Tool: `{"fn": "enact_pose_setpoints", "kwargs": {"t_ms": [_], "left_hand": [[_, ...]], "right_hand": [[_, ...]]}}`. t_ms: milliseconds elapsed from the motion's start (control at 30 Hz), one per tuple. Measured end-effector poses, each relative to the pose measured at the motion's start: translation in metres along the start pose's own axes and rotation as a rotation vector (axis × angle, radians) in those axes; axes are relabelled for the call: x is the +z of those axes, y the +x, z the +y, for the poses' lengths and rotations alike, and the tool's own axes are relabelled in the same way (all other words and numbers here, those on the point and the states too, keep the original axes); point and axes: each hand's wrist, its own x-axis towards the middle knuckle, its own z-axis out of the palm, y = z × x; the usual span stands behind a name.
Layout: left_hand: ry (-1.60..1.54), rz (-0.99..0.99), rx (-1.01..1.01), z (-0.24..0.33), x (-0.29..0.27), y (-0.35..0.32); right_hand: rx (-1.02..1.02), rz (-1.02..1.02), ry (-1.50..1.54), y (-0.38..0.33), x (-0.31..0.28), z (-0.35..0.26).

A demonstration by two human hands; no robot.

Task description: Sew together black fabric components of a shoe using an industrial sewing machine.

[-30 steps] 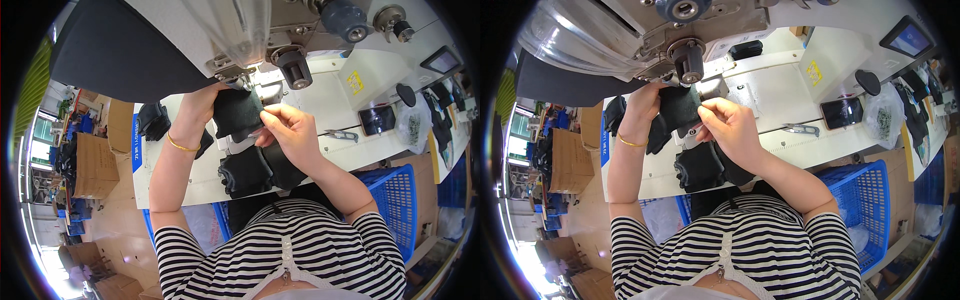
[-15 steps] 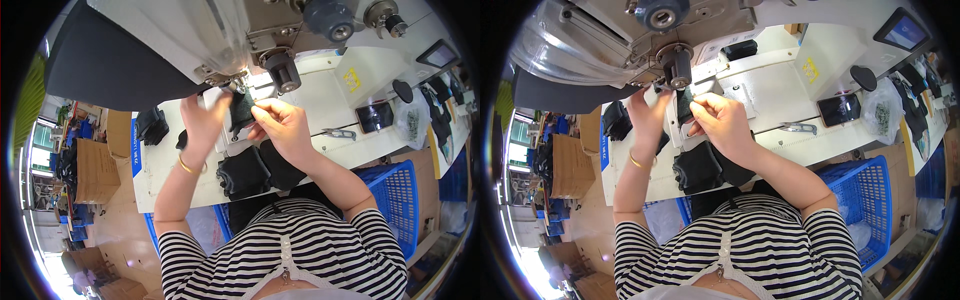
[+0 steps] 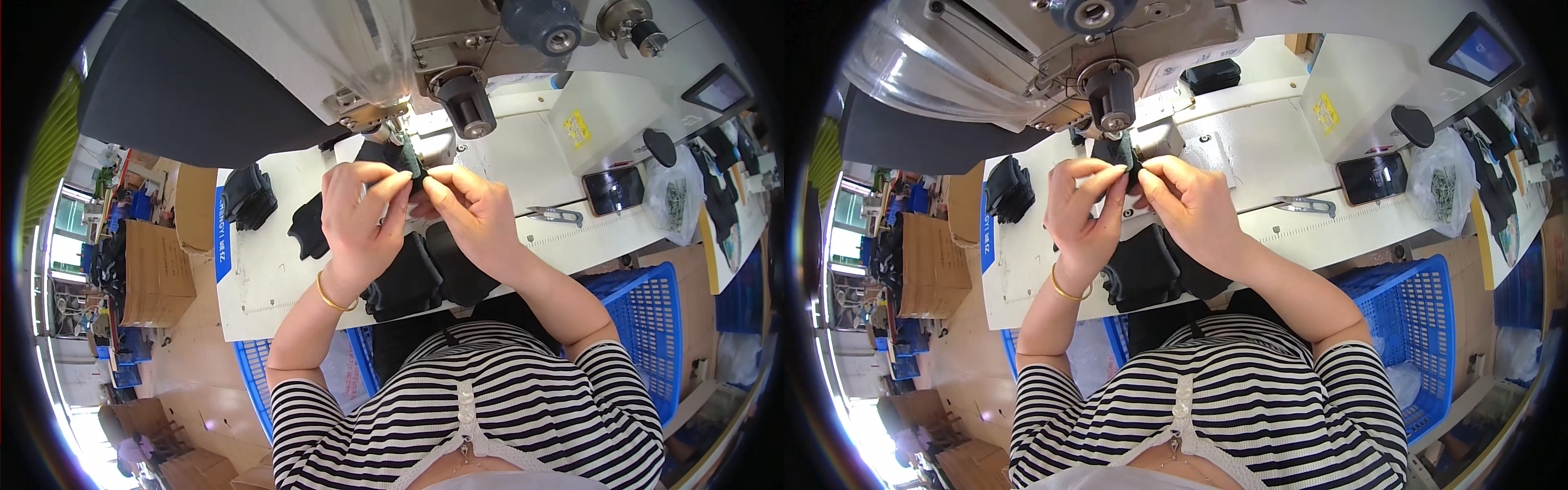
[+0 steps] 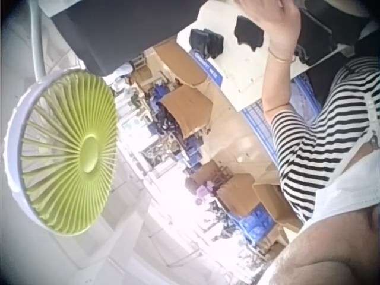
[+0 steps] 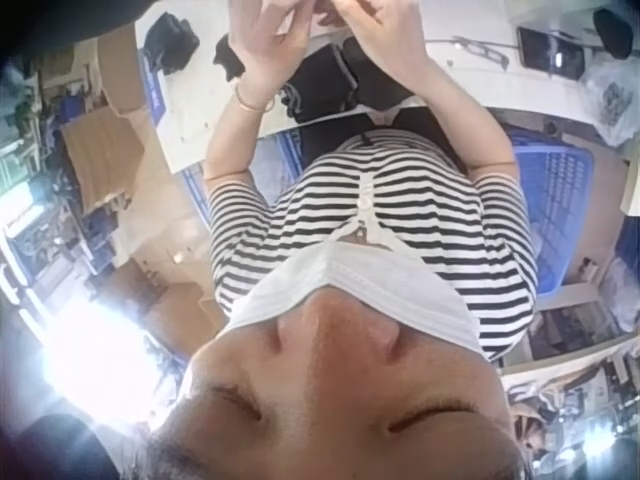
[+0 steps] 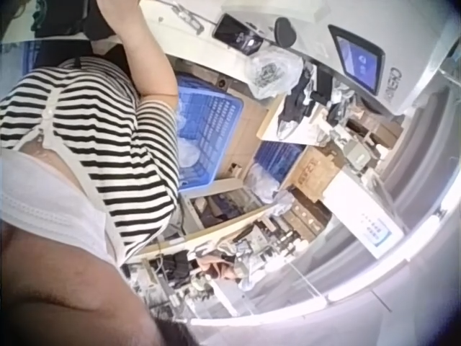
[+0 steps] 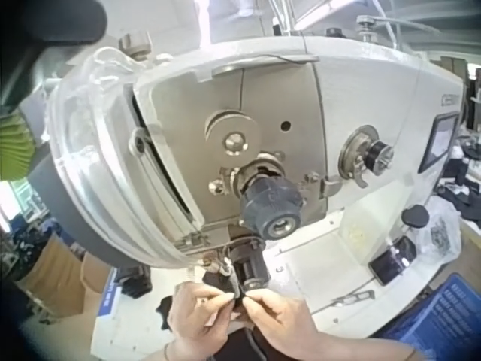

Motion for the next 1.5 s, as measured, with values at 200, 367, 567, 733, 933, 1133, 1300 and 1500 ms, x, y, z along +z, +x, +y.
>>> {"fn": "enact_pose_setpoints", "kwargs": {"t_ms": [200, 367, 567, 733, 933, 1133, 1300, 1500], "left_hand": [[0.232, 0.025, 0.405, -0.004, 0.002, 0.003], [0.28, -0.013, 0.483, -0.003, -0.001, 0.005], [0.296, -0.027, 0.492, -0.004, -0.002, 0.001], [0.368, 0.01, 0.323, 0.008, 0.0, -0.001], [0.353, 0.064, 0.443, -0.011, 0.002, -0.006], [0.347, 0.103, 0.465, -0.016, 0.005, -0.002], [0.337, 0.103, 0.45, -0.018, 0.006, 0.002], [0.358, 0.115, 0.463, -0.028, 0.006, 0.007]], "right_hand": [[0.009, -0.052, -0.016, 0.003, -0.004, -0.005], [-0.02, -0.066, -0.034, 0.004, -0.006, -0.004], [0.081, -0.063, -0.022, 0.005, -0.005, -0.014], [0.068, -0.012, -0.108, 0.004, -0.003, -0.016], [0.084, -0.017, -0.059, 0.003, 0.003, -0.017], [0.089, 0.006, -0.025, 0.008, 0.004, -0.017], [0.033, 0.006, 0.023, 0.014, 0.006, -0.006], [0.021, 0.009, 0.005, 0.017, 0.009, -0.006]]}}
